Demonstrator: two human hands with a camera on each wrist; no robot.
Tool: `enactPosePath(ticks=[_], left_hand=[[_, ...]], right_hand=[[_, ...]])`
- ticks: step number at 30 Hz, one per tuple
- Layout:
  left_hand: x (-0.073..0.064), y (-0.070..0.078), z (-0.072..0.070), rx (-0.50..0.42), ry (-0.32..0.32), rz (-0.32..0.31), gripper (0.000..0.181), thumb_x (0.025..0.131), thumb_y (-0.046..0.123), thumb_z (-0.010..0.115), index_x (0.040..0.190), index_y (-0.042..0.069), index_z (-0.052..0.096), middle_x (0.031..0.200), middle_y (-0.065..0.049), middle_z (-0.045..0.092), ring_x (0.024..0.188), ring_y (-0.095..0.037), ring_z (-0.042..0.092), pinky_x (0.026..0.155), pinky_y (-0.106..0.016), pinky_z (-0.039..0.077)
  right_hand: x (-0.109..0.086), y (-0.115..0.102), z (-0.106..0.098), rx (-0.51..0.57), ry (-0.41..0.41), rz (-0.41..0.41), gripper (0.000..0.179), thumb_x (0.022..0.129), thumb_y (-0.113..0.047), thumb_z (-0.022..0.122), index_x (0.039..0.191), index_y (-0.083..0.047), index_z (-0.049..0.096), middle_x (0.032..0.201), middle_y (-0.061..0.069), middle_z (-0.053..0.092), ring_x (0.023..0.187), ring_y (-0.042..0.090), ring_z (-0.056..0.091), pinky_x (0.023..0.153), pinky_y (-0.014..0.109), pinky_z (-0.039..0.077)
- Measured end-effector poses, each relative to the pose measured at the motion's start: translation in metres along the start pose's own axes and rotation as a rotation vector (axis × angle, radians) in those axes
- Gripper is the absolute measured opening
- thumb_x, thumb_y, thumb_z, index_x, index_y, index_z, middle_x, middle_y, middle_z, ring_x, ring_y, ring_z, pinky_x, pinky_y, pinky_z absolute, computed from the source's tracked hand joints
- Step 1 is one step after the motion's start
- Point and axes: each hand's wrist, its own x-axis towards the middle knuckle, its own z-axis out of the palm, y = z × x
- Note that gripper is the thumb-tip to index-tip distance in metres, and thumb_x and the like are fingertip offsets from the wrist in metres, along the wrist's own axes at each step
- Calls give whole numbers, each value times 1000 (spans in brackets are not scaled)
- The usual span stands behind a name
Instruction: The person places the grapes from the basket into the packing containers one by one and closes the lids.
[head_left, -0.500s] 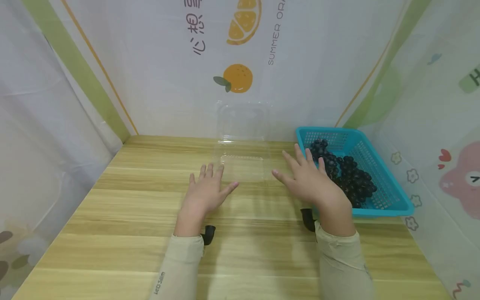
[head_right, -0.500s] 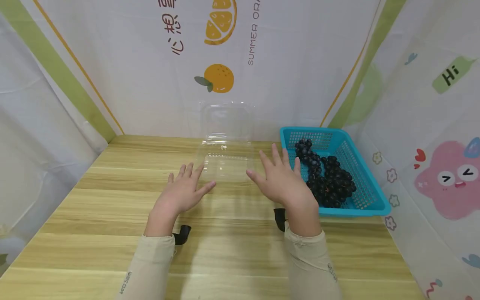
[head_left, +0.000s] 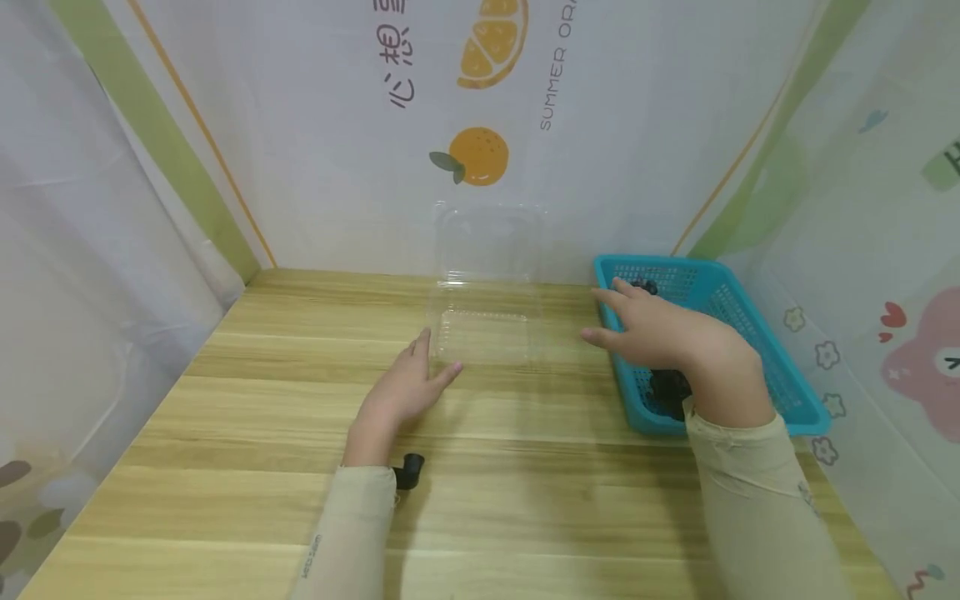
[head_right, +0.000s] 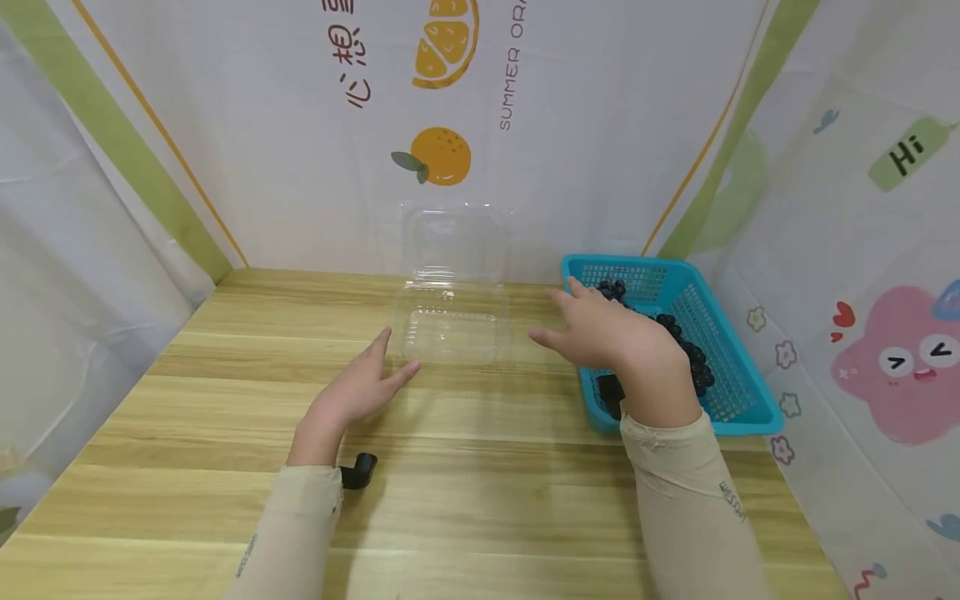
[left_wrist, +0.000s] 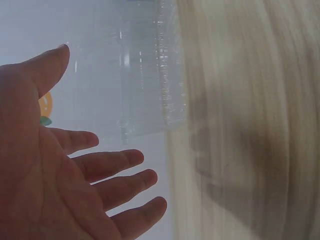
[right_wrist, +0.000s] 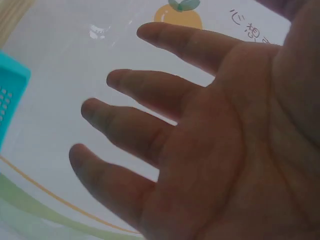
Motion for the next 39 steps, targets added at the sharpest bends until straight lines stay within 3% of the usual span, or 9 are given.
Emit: enactPosePath(ticks=[5, 13, 23, 32, 39], left_hand=[[11, -8, 1, -50, -6, -1, 99, 109, 60, 48, 171, 3, -5, 176, -26, 17, 163, -45, 23, 132, -61, 23], [24, -17, 0, -88, -17, -37, 96, 110, 58, 46, 171, 7, -7, 172, -29, 30, 158, -47, 35, 130, -64, 29], [37, -17, -1, -36, -34, -37, 100, 108, 65, 44, 171, 8, -7, 167, -31, 38, 152, -50, 43, 127, -65, 34], [40, -17, 1, -4, -49, -53, 107, 104, 76, 40, 171, 12, -12, 165, -29, 43, 149, -49, 48, 124, -65, 38], [44, -20, 3, -34, -55, -43, 107, 104, 73, 43, 170, 13, -16, 164, -31, 43, 150, -50, 46, 126, -65, 34]], right_hand=[[1, 11, -13, -53, -12, 1, 82, 111, -50, 52, 171, -6, 17, 177, 30, 3, 161, 56, 11, 126, 75, 21], [9, 32, -20, -118, -57, 2, 81, 111, -47, 54, 170, -4, 20, 174, 34, 13, 158, 58, 19, 123, 76, 28], [23, 64, -18, -199, -106, 29, 76, 110, -42, 56, 165, 5, 30, 165, 37, 35, 146, 59, 43, 115, 74, 40], [31, 92, -16, -265, -134, 61, 74, 107, -36, 63, 160, 9, 37, 161, 41, 38, 145, 62, 41, 113, 75, 41], [32, 122, -13, -278, -198, 106, 75, 100, -26, 74, 154, 15, 40, 156, 43, 42, 142, 67, 38, 111, 74, 43]])
